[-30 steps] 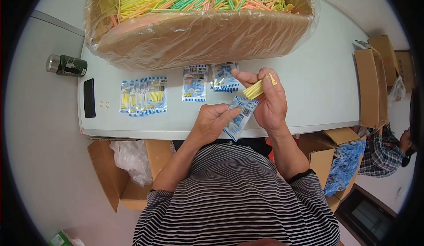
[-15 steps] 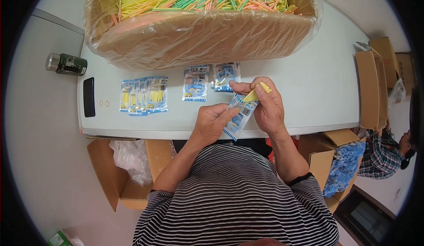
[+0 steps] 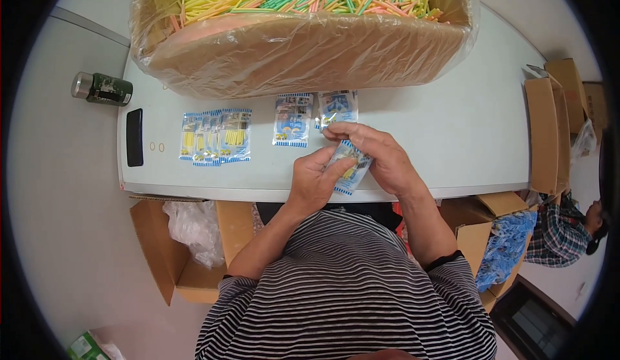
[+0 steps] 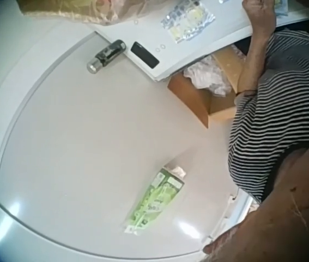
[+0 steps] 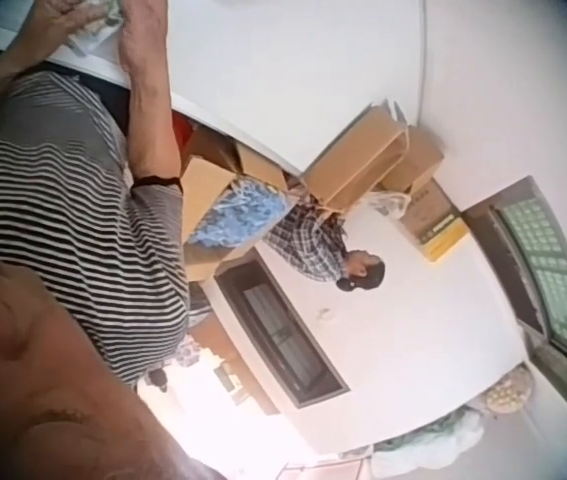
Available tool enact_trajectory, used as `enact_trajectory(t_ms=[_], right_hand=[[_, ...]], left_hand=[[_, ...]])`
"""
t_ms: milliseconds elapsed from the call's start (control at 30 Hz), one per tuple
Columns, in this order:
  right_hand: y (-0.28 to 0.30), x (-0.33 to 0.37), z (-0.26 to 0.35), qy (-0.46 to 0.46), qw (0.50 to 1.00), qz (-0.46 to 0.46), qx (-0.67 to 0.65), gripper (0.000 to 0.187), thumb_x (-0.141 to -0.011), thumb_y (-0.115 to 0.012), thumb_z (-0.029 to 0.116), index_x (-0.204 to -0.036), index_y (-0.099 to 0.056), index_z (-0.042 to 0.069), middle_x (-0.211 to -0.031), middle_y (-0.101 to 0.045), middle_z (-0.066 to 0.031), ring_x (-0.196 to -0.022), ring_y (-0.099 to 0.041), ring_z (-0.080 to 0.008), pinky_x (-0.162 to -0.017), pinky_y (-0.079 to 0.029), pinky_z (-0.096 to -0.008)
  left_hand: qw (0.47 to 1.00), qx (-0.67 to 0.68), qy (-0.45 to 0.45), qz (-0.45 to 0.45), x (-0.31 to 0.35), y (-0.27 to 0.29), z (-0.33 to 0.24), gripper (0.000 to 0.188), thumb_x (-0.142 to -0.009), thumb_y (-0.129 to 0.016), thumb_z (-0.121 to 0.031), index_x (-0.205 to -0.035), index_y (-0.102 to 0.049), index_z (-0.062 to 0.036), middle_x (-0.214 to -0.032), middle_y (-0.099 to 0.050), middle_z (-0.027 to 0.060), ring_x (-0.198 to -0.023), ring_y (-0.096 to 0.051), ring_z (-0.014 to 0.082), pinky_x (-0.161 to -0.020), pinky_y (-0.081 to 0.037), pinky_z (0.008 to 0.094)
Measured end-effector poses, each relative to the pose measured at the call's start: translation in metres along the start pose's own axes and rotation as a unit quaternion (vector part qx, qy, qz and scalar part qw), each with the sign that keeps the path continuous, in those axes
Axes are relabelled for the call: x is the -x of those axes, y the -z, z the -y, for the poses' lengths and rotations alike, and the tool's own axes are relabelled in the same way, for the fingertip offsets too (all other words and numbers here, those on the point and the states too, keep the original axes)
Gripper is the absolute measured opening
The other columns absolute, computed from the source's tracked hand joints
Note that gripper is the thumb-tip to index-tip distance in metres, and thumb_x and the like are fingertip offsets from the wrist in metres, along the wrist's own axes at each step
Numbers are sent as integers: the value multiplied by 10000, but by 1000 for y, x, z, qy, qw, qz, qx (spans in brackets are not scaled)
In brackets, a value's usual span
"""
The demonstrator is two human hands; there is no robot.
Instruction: Organizing and packaging small packets and bundles of plastic sticks into kits at a workstation.
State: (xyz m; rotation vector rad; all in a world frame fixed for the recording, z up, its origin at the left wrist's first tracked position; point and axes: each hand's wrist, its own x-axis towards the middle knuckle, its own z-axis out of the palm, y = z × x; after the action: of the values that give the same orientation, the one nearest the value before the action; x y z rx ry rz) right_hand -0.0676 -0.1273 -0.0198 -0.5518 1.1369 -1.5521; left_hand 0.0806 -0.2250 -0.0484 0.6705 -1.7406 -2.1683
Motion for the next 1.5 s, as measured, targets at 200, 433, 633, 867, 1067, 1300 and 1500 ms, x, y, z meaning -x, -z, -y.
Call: enact_trajectory(t_ms=[200,433,633,867,1067,1300,1500], right_hand=[[-12,-3,-4,-26,997,-3,-70,447,-1032,-474,254,-1331,-519,-76,-1300,-608,-206,-1240,-568,-283,-1099,-397,-400],[-4,-5,-3,52,992,-109,-19,305,-1029,-529,187,-1234,-578,-34,-1189,-653,-160,-1132,-627,-242,-1009,-474,-377],[13,3,1,97,975,-158,122,223,-1012,-569,136,-1141,-626,-37,-1077,-676,-123,-1028,-662,-210,-955,-509,-354],[9,15,19,146,945,-159,246,157,-994,-572,68,-1083,-639,-42,-1008,-675,-108,-975,-651,-190,-914,-503,-314],[-18,22,113,296,848,-67,435,132,-918,-553,-20,-1000,-653,-46,-956,-676,-146,-920,-632,-227,-848,-486,-326],[-56,-108,213,414,642,-25,645,181,-960,-631,132,-1039,-646,-31,-938,-665,-95,-827,-622,-206,-785,-492,-294],[-89,-255,228,326,411,-49,850,252,-968,-502,198,-912,-649,0,-900,-657,-180,-933,-652,-339,-758,-522,-419]], left_hand=[[997,23,-42,-53,4,4,-2,260,-946,-695,-131,-1141,-690,42,-910,-713,37,-813,-601,64,-720,-513,234],[944,-147,-77,-284,-1,43,-17,189,-920,-719,-115,-1034,-709,34,-921,-725,70,-835,-629,95,-738,-505,248],[717,-557,-157,-388,-28,112,-10,229,-861,-739,-189,-1019,-721,-24,-859,-675,121,-855,-607,305,-828,-450,421],[712,-574,-209,-346,-33,91,-16,290,-839,-745,-244,-1040,-663,-52,-949,-655,119,-900,-610,339,-791,-457,444],[788,-556,-25,-263,-47,59,-20,360,-755,-828,-271,-949,-647,-27,-904,-664,177,-827,-662,387,-704,-514,473],[830,-477,-72,-281,-48,70,-11,341,-742,-833,-258,-908,-644,-28,-855,-685,184,-764,-670,382,-641,-509,481],[807,-496,-111,-302,-46,67,-1,253,-788,-799,-259,-894,-677,-64,-733,-677,146,-689,-657,370,-611,-502,472]])
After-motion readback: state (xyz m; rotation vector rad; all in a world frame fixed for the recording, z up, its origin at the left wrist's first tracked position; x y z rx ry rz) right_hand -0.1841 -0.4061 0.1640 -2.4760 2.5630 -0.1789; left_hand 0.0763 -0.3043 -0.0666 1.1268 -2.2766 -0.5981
